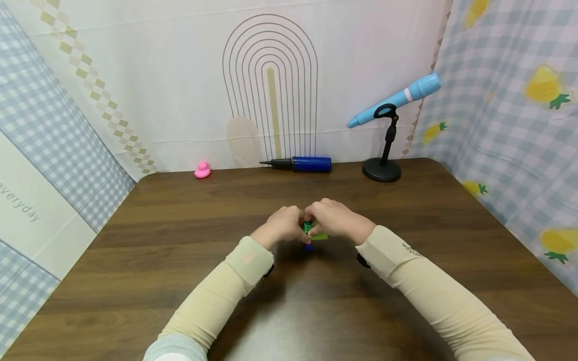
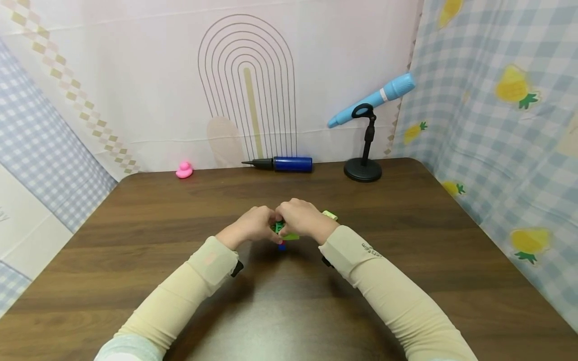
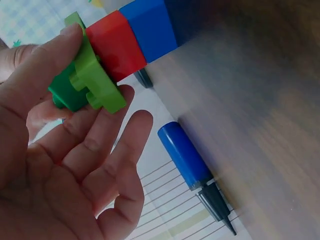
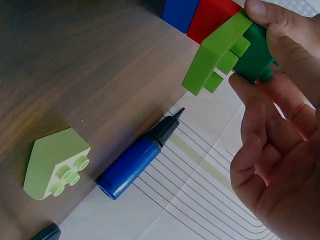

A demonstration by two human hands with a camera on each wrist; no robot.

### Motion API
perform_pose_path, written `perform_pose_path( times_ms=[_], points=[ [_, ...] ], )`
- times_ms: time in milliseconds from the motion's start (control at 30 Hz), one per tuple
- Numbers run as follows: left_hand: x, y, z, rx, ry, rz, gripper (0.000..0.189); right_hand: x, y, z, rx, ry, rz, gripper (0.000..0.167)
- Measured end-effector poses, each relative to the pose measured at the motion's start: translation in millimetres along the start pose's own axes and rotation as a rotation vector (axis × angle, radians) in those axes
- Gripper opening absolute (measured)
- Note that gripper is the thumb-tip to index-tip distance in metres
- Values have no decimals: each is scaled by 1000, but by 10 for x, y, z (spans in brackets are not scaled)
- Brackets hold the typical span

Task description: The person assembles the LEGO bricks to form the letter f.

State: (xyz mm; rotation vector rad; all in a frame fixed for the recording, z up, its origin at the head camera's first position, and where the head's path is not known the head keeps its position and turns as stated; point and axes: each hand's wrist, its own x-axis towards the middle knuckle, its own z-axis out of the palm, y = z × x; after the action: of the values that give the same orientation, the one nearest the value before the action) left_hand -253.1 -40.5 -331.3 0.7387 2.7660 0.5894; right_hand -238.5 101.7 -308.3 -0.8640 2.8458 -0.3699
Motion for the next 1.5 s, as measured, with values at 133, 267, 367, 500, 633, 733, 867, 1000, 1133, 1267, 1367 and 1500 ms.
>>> perform_pose_path(
  times_ms=[133,267,367,500,633,733,867,1000,1133,1267,1367,1500],
  points=[
    [-3,14,9,9,7,-4,26,2,-10,-6,0,-8,11,25],
    [-1,19,14,20,14,-10,26,11,-17,-19,0,-7,11,25],
    [0,29,8,25,9,-14,26,17,-11,-25,-1,-8,4,24],
    [4,50,-2,20,-3,-18,25,21,7,-27,-2,-20,3,24],
    [9,63,-15,21,-7,-36,26,34,17,-37,2,-22,2,24],
    [12,65,-26,27,-9,-52,27,44,19,-46,16,-29,0,23],
    [14,59,-35,32,-11,-60,28,48,19,-53,41,-36,-5,23],
    [14,50,-42,32,-9,-59,28,44,33,-48,56,-28,-4,26],
    [19,38,-42,29,-5,-59,27,42,38,-38,60,-21,4,29],
    [17,28,-42,35,1,-58,27,56,29,-34,58,-21,11,29],
    [10,26,-44,34,-2,-60,27,56,42,-24,69,-15,10,30],
    [11,28,-35,25,-11,-68,26,26,86,4,100,-1,-3,31]
  ],
)
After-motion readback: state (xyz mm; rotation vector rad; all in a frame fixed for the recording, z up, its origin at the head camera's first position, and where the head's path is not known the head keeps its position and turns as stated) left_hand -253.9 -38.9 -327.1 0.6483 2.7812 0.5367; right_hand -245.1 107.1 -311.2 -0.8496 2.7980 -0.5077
